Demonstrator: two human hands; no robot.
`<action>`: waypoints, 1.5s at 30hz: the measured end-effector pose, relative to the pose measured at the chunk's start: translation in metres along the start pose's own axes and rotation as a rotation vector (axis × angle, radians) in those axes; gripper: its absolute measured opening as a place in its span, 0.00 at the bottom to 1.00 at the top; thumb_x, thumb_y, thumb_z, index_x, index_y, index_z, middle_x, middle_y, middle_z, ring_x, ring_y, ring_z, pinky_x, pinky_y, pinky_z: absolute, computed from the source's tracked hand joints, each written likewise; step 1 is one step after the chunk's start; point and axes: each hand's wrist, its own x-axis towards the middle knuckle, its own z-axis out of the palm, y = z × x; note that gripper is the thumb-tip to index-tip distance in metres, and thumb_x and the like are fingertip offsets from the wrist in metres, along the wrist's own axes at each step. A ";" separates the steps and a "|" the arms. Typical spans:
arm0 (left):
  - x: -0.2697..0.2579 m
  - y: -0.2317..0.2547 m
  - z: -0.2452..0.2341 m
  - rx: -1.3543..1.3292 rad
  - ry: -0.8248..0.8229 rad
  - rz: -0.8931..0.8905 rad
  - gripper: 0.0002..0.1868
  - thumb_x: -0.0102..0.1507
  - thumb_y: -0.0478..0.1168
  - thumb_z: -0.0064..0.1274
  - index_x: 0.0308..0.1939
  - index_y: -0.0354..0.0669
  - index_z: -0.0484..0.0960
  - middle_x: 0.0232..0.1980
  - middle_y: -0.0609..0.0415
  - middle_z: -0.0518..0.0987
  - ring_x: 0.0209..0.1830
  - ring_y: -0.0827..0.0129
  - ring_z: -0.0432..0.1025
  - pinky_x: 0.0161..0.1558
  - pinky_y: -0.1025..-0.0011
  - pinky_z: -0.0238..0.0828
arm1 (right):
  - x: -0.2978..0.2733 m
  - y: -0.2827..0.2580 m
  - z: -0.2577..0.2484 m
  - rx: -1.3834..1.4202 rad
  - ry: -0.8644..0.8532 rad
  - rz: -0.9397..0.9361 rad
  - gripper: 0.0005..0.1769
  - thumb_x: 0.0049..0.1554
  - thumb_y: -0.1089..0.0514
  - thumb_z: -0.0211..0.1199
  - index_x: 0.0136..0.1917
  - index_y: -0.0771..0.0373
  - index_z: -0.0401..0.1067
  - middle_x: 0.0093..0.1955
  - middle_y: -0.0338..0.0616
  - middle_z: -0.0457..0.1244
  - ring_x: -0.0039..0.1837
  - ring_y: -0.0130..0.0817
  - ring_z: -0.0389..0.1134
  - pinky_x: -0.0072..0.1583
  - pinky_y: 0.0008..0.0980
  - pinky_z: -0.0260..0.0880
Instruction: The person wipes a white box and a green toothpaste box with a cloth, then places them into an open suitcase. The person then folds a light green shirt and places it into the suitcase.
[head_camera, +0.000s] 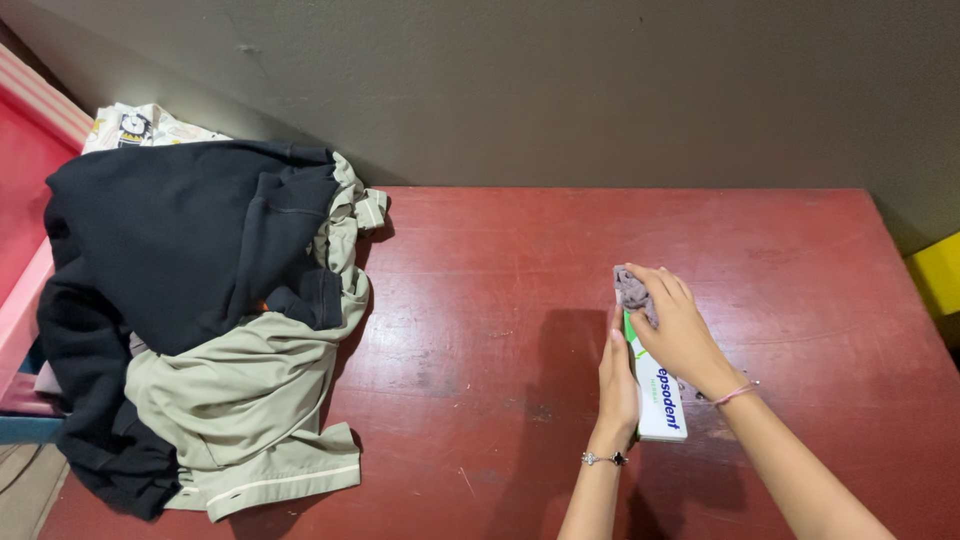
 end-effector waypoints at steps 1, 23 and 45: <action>0.000 -0.001 0.000 0.001 0.002 -0.008 0.37 0.74 0.58 0.24 0.81 0.40 0.50 0.81 0.47 0.59 0.80 0.65 0.55 0.75 0.67 0.53 | -0.002 0.000 0.000 0.008 0.018 0.003 0.37 0.50 0.65 0.61 0.73 0.62 0.60 0.69 0.60 0.60 0.74 0.62 0.56 0.71 0.51 0.56; -0.001 0.026 -0.002 -0.081 0.136 -0.070 0.32 0.71 0.44 0.33 0.81 0.53 0.52 0.76 0.50 0.66 0.72 0.65 0.65 0.69 0.67 0.63 | -0.033 -0.025 0.002 0.384 0.054 0.320 0.32 0.46 0.67 0.57 0.66 0.59 0.67 0.64 0.47 0.65 0.66 0.46 0.68 0.66 0.41 0.67; 0.007 0.032 -0.022 0.022 0.162 -0.019 0.33 0.73 0.55 0.33 0.82 0.53 0.54 0.70 0.47 0.72 0.64 0.66 0.69 0.65 0.68 0.65 | -0.041 -0.035 -0.002 0.137 -0.081 0.024 0.16 0.45 0.61 0.67 0.50 0.62 0.76 0.60 0.48 0.66 0.65 0.50 0.66 0.65 0.44 0.67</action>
